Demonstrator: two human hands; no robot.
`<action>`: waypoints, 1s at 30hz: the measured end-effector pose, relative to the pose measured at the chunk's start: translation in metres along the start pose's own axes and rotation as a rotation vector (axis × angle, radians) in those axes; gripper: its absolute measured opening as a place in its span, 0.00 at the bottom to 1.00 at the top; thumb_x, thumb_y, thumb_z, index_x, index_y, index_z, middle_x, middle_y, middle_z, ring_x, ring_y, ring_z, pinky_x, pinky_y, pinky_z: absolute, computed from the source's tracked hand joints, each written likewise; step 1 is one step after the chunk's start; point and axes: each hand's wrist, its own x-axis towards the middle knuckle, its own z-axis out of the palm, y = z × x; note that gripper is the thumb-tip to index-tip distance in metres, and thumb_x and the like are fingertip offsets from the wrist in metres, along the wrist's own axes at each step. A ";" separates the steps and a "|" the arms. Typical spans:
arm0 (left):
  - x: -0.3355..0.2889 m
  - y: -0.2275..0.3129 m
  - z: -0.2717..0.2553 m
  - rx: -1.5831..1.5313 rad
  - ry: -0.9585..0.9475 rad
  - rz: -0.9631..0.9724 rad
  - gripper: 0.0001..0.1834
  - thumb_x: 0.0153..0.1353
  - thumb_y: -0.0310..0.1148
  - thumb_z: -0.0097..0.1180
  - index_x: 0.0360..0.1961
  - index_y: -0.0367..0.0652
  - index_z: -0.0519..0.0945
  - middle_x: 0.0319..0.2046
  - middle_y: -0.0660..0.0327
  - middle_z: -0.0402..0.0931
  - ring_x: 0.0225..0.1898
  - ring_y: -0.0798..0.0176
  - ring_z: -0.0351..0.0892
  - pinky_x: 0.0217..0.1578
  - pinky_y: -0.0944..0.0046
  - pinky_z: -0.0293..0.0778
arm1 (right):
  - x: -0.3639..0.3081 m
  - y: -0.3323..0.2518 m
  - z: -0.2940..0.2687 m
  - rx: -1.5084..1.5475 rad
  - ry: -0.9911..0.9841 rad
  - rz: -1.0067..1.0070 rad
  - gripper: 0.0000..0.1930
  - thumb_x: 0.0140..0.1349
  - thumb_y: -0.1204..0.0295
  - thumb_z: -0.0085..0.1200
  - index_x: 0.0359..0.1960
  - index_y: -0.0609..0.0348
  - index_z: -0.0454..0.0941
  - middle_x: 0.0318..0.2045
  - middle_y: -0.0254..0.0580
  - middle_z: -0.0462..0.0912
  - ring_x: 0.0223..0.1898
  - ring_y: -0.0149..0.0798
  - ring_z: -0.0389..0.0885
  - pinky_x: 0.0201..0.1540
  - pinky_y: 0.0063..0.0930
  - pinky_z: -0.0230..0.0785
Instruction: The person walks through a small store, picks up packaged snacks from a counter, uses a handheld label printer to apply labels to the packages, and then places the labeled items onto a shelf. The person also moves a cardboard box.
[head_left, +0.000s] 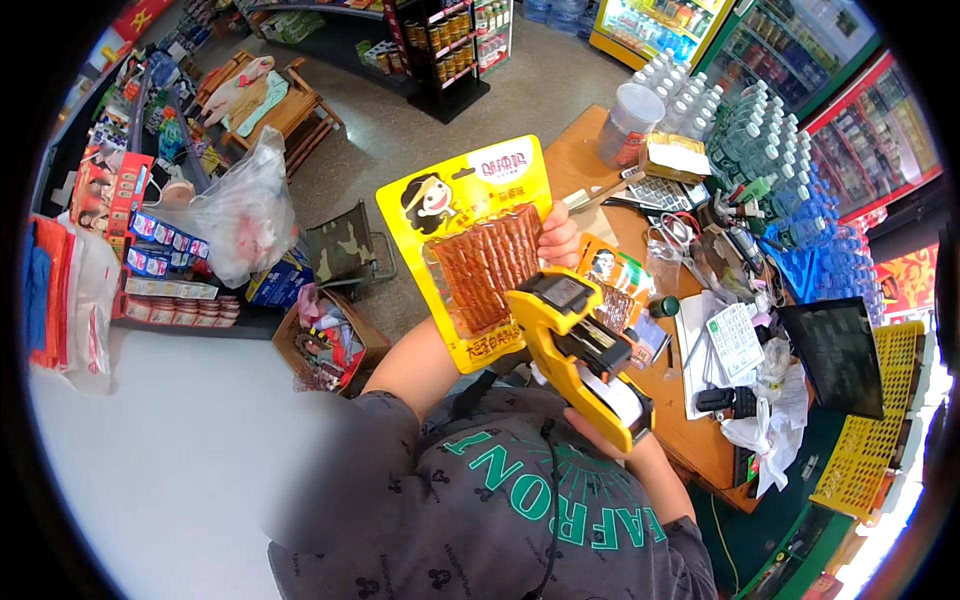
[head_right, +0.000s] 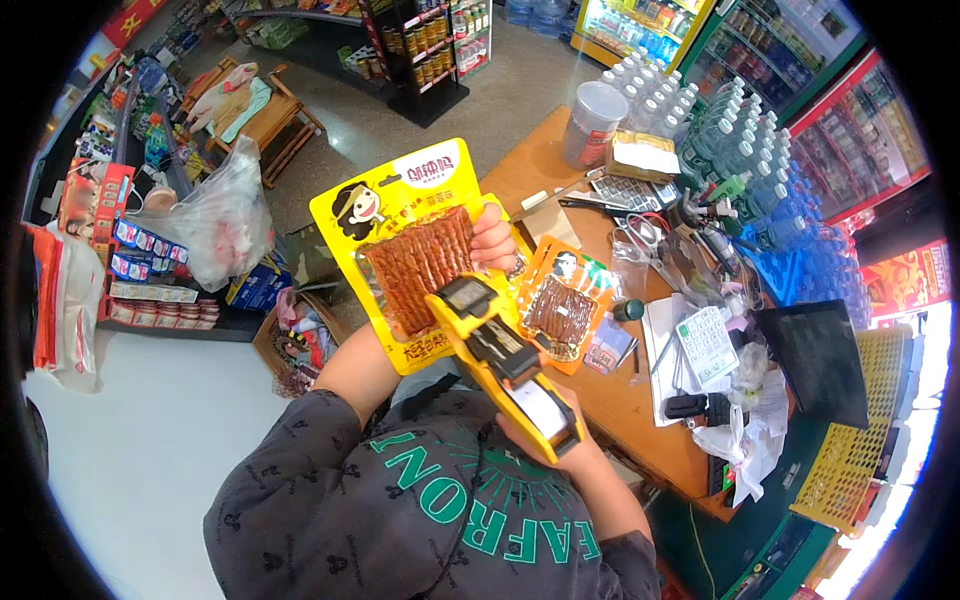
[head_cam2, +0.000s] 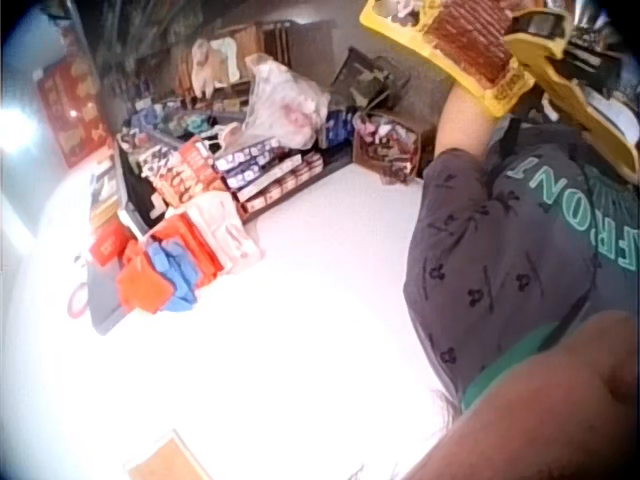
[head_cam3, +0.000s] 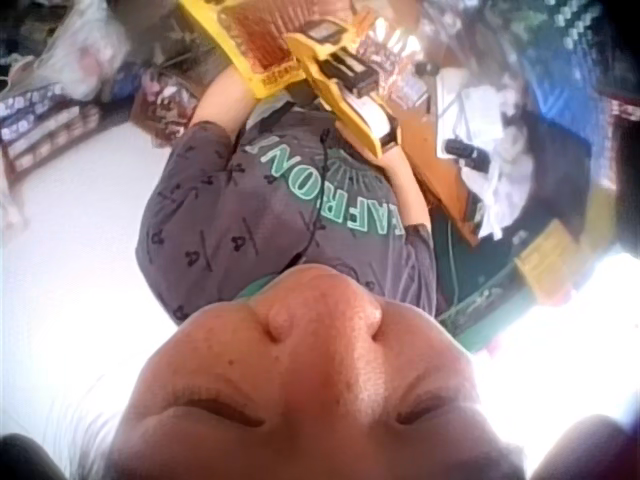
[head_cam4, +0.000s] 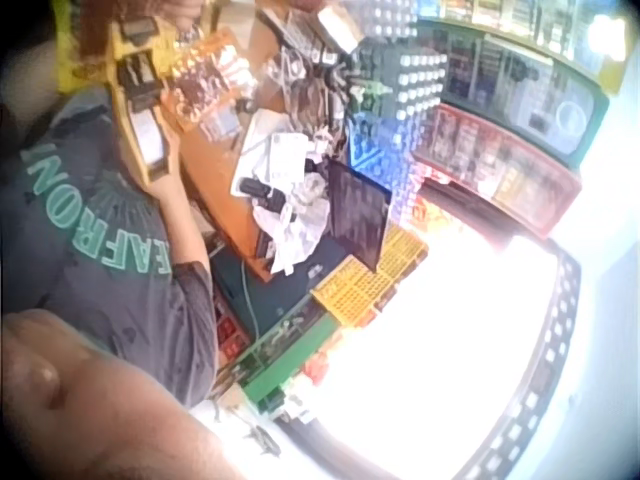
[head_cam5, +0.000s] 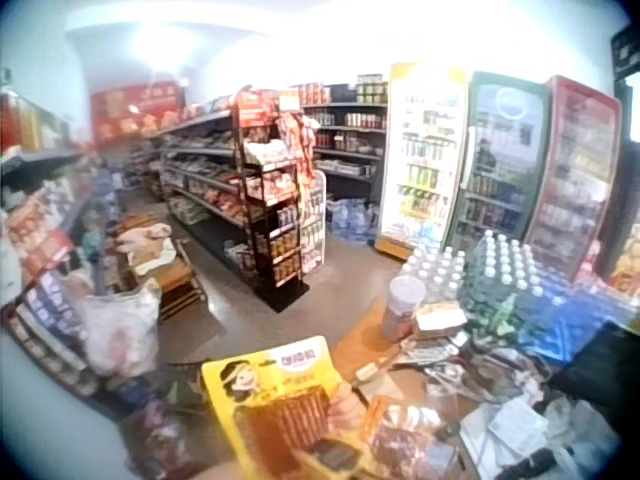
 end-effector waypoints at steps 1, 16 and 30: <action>0.005 -0.003 -0.001 -0.001 0.000 0.004 0.15 0.58 0.45 0.53 0.25 0.47 0.65 0.19 0.69 0.61 0.23 0.73 0.61 0.30 0.71 0.59 | 0.006 -0.009 0.003 0.043 0.049 0.015 0.16 0.45 0.75 0.62 0.38 0.61 0.75 0.33 0.41 0.79 0.33 0.36 0.79 0.40 0.26 0.71; 0.034 -0.037 -0.027 -0.180 -0.253 0.012 0.16 0.63 0.46 0.43 0.37 0.43 0.69 0.31 0.63 0.69 0.31 0.66 0.69 0.36 0.64 0.67 | -0.021 0.021 0.005 0.293 0.415 0.208 0.25 0.50 0.76 0.58 0.52 0.62 0.69 0.46 0.40 0.75 0.50 0.39 0.71 0.52 0.32 0.63; 0.021 -0.070 0.049 -0.070 0.708 -0.141 0.25 0.65 0.48 0.39 0.53 0.40 0.67 0.48 0.57 0.72 0.48 0.57 0.73 0.52 0.54 0.66 | -0.007 0.036 0.015 0.989 1.008 0.251 0.21 0.53 0.76 0.51 0.51 0.56 0.67 0.45 0.37 0.74 0.47 0.31 0.72 0.46 0.24 0.67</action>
